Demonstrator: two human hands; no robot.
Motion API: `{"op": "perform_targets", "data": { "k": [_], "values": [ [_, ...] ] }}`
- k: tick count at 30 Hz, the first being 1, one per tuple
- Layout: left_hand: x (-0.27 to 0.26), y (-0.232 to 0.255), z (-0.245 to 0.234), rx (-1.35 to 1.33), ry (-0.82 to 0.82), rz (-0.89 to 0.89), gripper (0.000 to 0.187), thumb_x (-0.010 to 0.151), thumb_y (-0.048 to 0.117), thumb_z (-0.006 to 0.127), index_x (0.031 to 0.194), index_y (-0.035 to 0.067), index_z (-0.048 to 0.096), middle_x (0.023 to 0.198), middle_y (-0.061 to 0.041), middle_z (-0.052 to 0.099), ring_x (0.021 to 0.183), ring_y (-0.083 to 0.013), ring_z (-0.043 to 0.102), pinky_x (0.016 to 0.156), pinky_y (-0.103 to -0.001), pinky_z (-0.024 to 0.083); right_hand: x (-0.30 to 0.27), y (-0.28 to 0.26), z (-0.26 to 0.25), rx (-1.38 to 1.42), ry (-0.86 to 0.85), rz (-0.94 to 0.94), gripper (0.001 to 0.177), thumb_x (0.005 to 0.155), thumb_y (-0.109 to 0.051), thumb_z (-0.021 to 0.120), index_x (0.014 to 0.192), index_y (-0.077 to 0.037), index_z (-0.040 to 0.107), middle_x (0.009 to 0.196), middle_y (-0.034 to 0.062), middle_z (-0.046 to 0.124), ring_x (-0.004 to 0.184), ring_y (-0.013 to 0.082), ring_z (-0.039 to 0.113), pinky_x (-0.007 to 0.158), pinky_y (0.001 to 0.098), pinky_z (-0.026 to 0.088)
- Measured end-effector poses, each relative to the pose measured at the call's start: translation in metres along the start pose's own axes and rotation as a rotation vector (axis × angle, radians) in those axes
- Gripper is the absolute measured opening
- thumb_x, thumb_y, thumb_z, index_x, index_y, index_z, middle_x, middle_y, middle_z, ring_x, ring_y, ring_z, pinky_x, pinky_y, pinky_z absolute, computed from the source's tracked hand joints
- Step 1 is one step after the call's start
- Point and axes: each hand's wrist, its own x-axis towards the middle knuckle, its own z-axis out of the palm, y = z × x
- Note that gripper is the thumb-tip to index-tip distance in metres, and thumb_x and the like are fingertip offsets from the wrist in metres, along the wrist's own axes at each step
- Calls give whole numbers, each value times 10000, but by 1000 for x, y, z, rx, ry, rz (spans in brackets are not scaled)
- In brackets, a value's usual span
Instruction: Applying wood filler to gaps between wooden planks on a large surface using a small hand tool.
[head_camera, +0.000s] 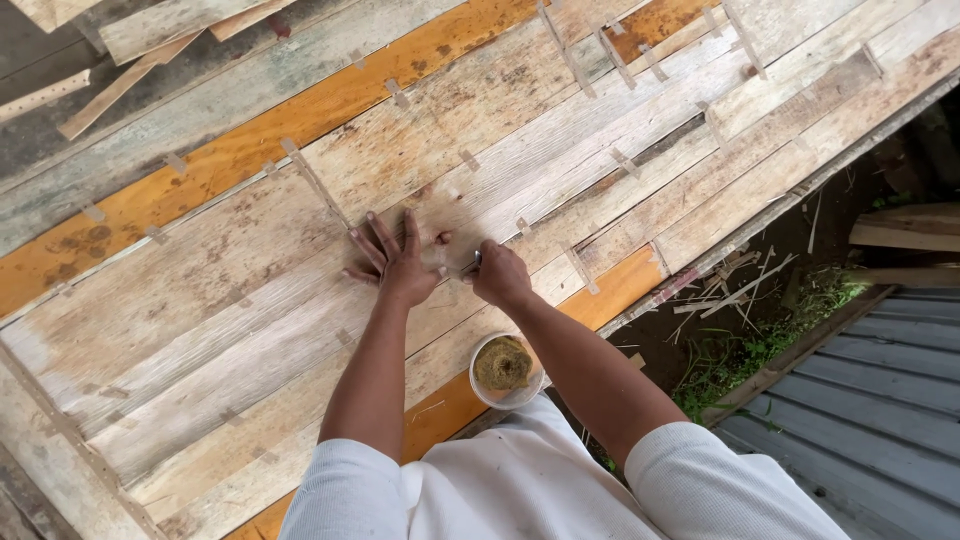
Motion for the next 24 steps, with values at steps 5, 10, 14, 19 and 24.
{"op": "perform_targets", "data": {
  "k": [5, 10, 14, 19, 24],
  "values": [
    [-4, -5, -3, -52, 4, 22, 956, 982, 469, 605, 1670, 378, -52, 1658, -112, -380, 1438, -485, -424, 1122, -857, -23, 9, 18, 16, -9, -28, -30, 408, 889, -342, 783, 1089, -32, 609, 1067, 228, 684, 1124, 457, 675, 978, 585, 538],
    [-8, 6, -10, -19, -9, -1, 1112, 862, 732, 623, 1663, 415, -80, 1660, -79, -388, 1467, -456, -406, 1091, -866, -74, 10, 21, 3, -93, -17, -82, 439, 854, -390, 799, 1079, -75, 592, 1059, 190, 681, 1117, 433, 676, 969, 563, 545],
    [-19, 15, -17, 11, 9, -17, 1200, 808, 781, 663, 1675, 381, -64, 1677, -99, -357, 1483, -457, -377, 1094, -860, -80, 8, 15, -1, -77, -14, -62, 427, 840, -404, 784, 1047, -83, 595, 1044, 192, 685, 1102, 433, 680, 959, 570, 546],
    [-7, 12, -7, 51, 15, -44, 1247, 771, 743, 723, 1657, 410, -89, 1667, -94, -374, 1486, -461, -369, 1072, -877, -97, 12, 9, 5, -95, -12, 8, 373, 888, -397, 705, 1068, -90, 595, 1027, 172, 690, 1071, 403, 706, 949, 550, 558],
    [-9, 16, -12, 31, 18, -43, 1193, 842, 653, 731, 1666, 388, -89, 1661, -110, -379, 1476, -475, -376, 1058, -875, -117, 15, 9, 3, -98, -9, 10, 374, 879, -361, 722, 1079, -69, 602, 1026, 181, 690, 1068, 414, 706, 940, 548, 560]
  ]
}}
